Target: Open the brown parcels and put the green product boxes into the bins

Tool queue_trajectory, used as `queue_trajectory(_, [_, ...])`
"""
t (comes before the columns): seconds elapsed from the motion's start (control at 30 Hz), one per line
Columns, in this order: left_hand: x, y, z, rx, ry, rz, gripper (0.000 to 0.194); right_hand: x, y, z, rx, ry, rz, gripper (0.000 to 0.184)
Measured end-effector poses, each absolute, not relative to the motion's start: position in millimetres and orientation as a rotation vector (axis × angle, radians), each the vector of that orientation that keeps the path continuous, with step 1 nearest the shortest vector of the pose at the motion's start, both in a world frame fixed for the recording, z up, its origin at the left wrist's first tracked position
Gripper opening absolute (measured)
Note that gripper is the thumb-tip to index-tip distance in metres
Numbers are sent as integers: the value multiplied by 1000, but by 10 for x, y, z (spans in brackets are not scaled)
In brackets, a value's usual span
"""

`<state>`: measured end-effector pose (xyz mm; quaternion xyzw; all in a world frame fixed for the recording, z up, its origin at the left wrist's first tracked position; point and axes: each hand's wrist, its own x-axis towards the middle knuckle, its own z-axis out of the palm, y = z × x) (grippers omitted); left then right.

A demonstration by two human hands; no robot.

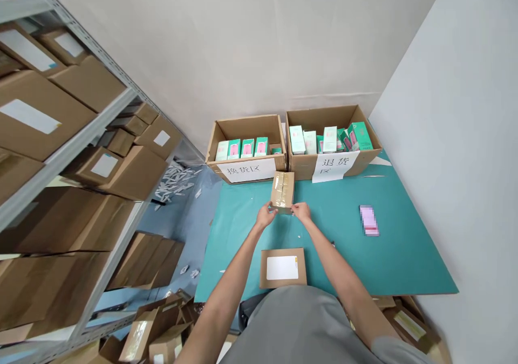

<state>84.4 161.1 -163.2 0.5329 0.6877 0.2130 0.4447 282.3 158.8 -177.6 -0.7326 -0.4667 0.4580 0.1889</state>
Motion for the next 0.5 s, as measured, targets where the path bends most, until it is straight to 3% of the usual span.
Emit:
queue_trajectory(0.27, [917, 2109, -1759, 1402, 1642, 550, 67, 2250, 1414, -2089, -1922, -1113, 1537, 24])
queue_trajectory(0.4, [1033, 2012, -1778, 1403, 1622, 578, 71, 2280, 1717, -2107, -1883, -1161, 1517, 31])
queue_trajectory(0.5, [980, 1610, -1817, 1394, 1626, 595, 69, 2403, 1893, -2103, -1828, -1267, 1455, 49])
